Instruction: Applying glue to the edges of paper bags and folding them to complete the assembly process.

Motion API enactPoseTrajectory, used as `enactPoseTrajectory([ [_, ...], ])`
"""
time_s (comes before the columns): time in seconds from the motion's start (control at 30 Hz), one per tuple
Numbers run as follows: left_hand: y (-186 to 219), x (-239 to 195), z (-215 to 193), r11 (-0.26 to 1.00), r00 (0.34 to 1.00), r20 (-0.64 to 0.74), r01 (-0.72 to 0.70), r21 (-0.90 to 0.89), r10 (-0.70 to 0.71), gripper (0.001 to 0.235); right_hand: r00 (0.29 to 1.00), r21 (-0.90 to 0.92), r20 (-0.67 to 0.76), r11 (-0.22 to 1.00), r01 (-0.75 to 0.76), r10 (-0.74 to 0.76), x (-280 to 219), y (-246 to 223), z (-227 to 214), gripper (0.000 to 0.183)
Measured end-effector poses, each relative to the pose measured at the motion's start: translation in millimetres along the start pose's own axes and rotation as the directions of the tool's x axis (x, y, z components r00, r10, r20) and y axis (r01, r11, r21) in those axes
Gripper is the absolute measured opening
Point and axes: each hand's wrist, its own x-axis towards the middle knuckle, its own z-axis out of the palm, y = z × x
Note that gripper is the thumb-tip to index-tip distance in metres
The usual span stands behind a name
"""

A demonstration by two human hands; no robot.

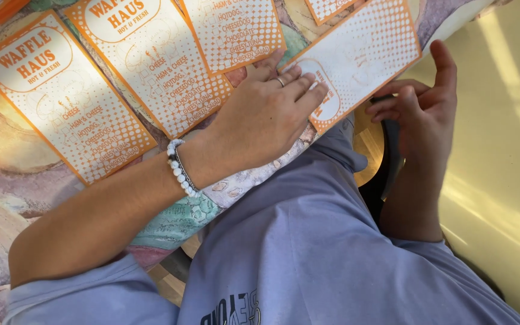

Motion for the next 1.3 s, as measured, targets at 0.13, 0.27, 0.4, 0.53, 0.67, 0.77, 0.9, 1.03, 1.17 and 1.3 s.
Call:
enactPoseTrajectory([
  [0.13,5,-3,-5,1.0,1.0,-0.029,-0.007,-0.019,0.006,0.036,0.991,0.188,-0.102,0.976,0.105,-0.087,14,6,13,0.083],
  [0.27,1,-2,-11,0.998,0.999,0.001,-0.041,-0.044,0.042,0.025,0.977,0.141,-0.184,0.981,0.135,-0.108,29,-2,21,0.088],
  [0.4,-3,-4,-11,0.986,0.999,0.02,-0.046,-0.161,0.05,0.024,0.983,0.075,-0.161,0.992,0.105,-0.092,38,-11,23,0.091],
  [0.53,-6,-1,-21,0.958,0.996,-0.093,-0.02,-0.285,-0.007,0.021,0.945,0.146,-0.205,0.946,0.288,-0.256,36,-4,17,0.092],
  [0.67,-3,8,-50,0.804,0.899,-0.271,0.134,-0.579,-0.345,0.031,0.833,0.089,-0.095,0.828,0.553,-0.546,0,-34,21,0.09],
  [0.77,-1,11,-57,0.564,0.85,-0.112,0.237,-0.791,-0.515,0.052,0.762,-0.051,-0.143,0.774,0.632,-0.632,-29,-52,29,0.094],
  [0.9,5,9,-61,0.266,0.891,-0.037,0.095,-0.959,-0.452,0.038,0.714,-0.181,-0.197,0.74,0.647,-0.672,-46,-53,40,0.112],
  [1.03,8,6,-69,0.493,0.86,-0.107,0.18,-0.851,-0.499,0.016,0.706,-0.11,-0.062,0.708,0.697,-0.705,-42,-67,53,0.103],
  [1.17,13,5,-70,0.46,0.828,-0.098,0.204,-0.864,-0.552,0.014,0.717,-0.113,-0.149,0.732,0.672,-0.681,-35,-77,62,0.092],
  [1.3,20,4,-79,0.37,0.816,-0.091,0.157,-0.916,-0.572,0.024,0.723,-0.111,-0.254,0.762,0.638,-0.642,-30,-84,69,0.082],
])
